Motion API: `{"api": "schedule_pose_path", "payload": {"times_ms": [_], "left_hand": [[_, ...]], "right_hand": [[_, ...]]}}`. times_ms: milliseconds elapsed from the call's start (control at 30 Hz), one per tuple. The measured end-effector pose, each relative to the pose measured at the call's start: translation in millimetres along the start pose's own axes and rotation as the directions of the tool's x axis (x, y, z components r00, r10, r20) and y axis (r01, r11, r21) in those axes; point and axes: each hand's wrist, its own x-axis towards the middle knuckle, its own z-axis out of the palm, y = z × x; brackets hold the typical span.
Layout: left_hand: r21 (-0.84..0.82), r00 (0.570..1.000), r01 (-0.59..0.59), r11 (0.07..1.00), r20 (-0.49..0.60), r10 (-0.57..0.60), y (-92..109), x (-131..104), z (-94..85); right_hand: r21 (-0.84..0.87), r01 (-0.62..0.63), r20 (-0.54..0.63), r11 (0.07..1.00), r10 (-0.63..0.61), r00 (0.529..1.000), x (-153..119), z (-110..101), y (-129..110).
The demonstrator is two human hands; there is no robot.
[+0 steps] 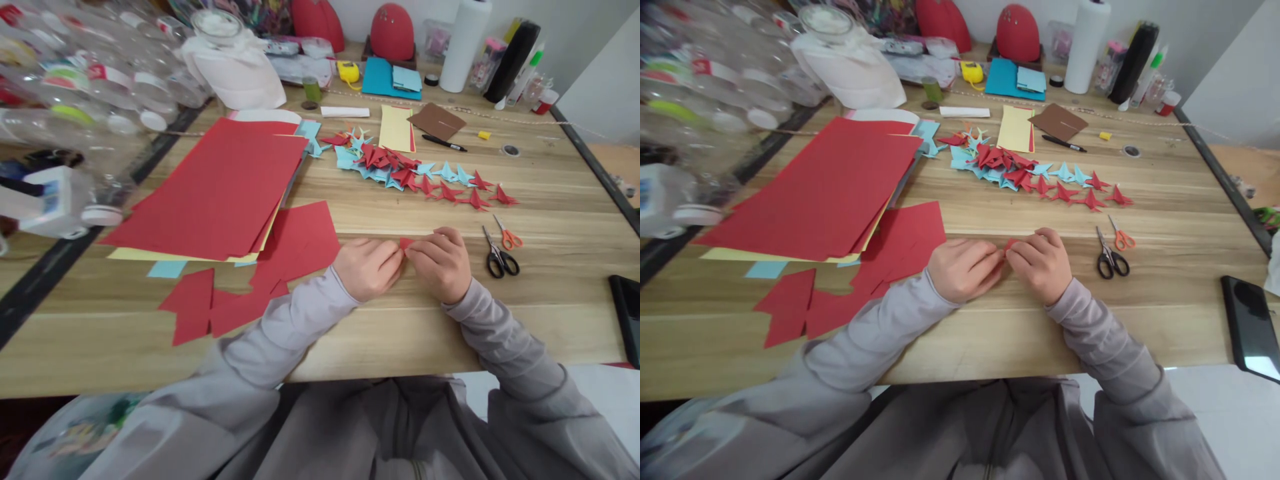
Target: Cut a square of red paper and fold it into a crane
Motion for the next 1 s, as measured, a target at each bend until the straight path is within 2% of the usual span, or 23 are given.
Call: {"api": "schedule_pose_path", "payload": {"times_ms": [200, 433, 567, 800, 1000], "left_hand": [[0.034, 0.998, -0.064, 0.997, -0.004, 0.064, -1, 1, 0.0], [0.045, 0.993, -0.115, 0.992, 0.020, 0.114, -4, 3, -3.7], [0.040, 0.993, -0.120, 0.992, 0.014, 0.120, -8, 2, -6.1], [0.090, 0.999, -0.053, 0.995, -0.009, 0.054, -20, -1, -10.1], [0.123, 0.998, -0.052, 0.991, -0.025, 0.056, -22, -1, -11.0]], "right_hand": [[0.007, 0.030, 0.012, 1.000, -0.030, 0.999, 3, 1, -3], [-0.030, 0.123, 0.048, 0.992, -0.121, 0.991, 5, -1, -4], [-0.047, 0.089, 0.027, 0.995, -0.087, 0.996, 5, -3, -3], [-0.072, 0.037, -0.070, 0.997, -0.042, 0.997, 4, -8, 10], [-0.073, -0.021, -0.063, 0.997, 0.016, 0.998, 0, -5, 21]]}}
